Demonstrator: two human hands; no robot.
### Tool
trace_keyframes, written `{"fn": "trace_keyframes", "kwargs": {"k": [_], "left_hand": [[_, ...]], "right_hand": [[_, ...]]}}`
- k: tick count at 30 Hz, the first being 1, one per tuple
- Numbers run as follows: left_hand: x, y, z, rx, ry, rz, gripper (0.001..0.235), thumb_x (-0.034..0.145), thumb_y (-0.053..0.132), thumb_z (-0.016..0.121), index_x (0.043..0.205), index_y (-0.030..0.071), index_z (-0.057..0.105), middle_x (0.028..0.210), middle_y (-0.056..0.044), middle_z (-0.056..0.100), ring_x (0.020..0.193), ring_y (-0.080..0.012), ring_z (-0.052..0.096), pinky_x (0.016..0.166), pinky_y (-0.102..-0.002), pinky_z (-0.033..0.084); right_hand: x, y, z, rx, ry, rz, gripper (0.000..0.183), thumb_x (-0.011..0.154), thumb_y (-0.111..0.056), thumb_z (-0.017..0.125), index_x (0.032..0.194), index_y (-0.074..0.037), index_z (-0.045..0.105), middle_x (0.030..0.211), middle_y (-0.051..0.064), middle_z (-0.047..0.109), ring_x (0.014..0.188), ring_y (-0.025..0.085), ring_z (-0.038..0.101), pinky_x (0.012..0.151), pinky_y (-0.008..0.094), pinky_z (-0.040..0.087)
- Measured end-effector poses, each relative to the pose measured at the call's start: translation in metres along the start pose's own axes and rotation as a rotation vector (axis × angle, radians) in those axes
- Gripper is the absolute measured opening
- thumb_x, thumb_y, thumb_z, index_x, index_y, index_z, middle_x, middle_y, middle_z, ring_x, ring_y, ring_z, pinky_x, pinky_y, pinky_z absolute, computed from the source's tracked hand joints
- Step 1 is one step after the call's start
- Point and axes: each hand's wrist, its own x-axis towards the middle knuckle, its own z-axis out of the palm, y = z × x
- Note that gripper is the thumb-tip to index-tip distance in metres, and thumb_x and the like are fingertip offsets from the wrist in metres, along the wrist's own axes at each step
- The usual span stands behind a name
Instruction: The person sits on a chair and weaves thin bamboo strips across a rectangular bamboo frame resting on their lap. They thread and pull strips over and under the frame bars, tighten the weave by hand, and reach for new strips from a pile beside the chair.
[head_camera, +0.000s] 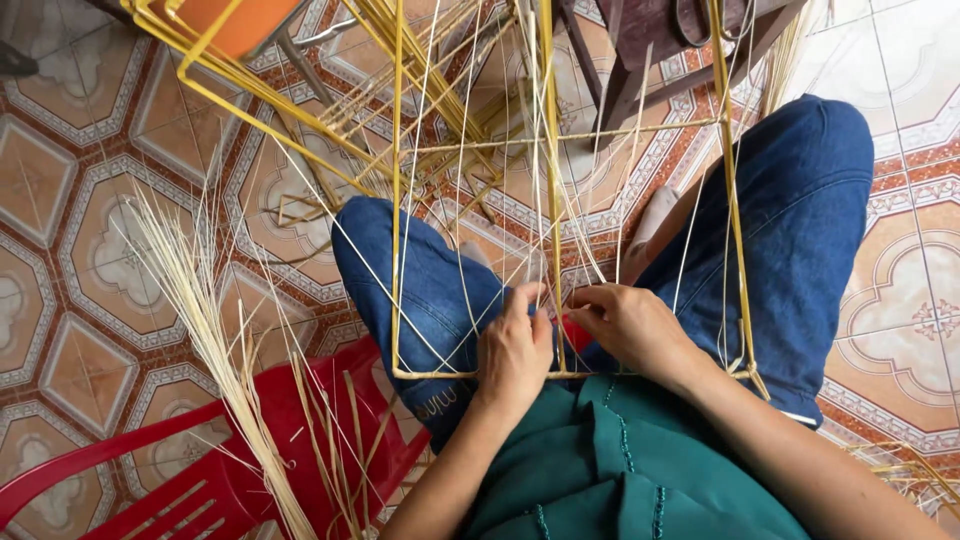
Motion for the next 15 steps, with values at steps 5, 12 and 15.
{"fn": "trace_keyframes", "kwargs": {"k": [5,12,15], "left_hand": [[0.016,-0.007,0.004,-0.335,-0.085,-0.428,0.016,0.104,0.011,0.054,0.115,0.001,0.056,0.111,-0.015,0.079,0.083,-0.0275,0.079,0.072,-0.037,0.060],[0.019,-0.024,0.010,-0.787,0.043,-0.355,0.015,0.110,0.014,0.045,0.116,0.002,0.051,0.132,-0.013,0.069,0.090,-0.0149,0.076,0.066,-0.026,0.061],[0.020,-0.025,0.009,-0.756,0.081,-0.487,0.016,0.108,0.016,0.049,0.114,0.002,0.053,0.109,-0.013,0.074,0.073,-0.0109,0.074,0.057,-0.021,0.057]], "right_hand": [[0.016,-0.010,-0.007,0.277,0.046,0.126,0.024,0.090,-0.024,0.069,0.097,-0.002,0.071,0.079,0.015,0.075,0.069,0.031,0.072,0.064,0.039,0.056],[0.004,-0.011,-0.015,-0.191,-0.038,0.091,0.028,0.091,-0.035,0.070,0.090,-0.007,0.077,0.069,0.017,0.070,0.065,0.035,0.070,0.063,0.044,0.055],[-0.013,-0.009,-0.018,-0.278,-0.056,0.077,0.030,0.090,-0.038,0.069,0.088,-0.010,0.077,0.068,0.015,0.070,0.066,0.035,0.071,0.061,0.045,0.056]]}}
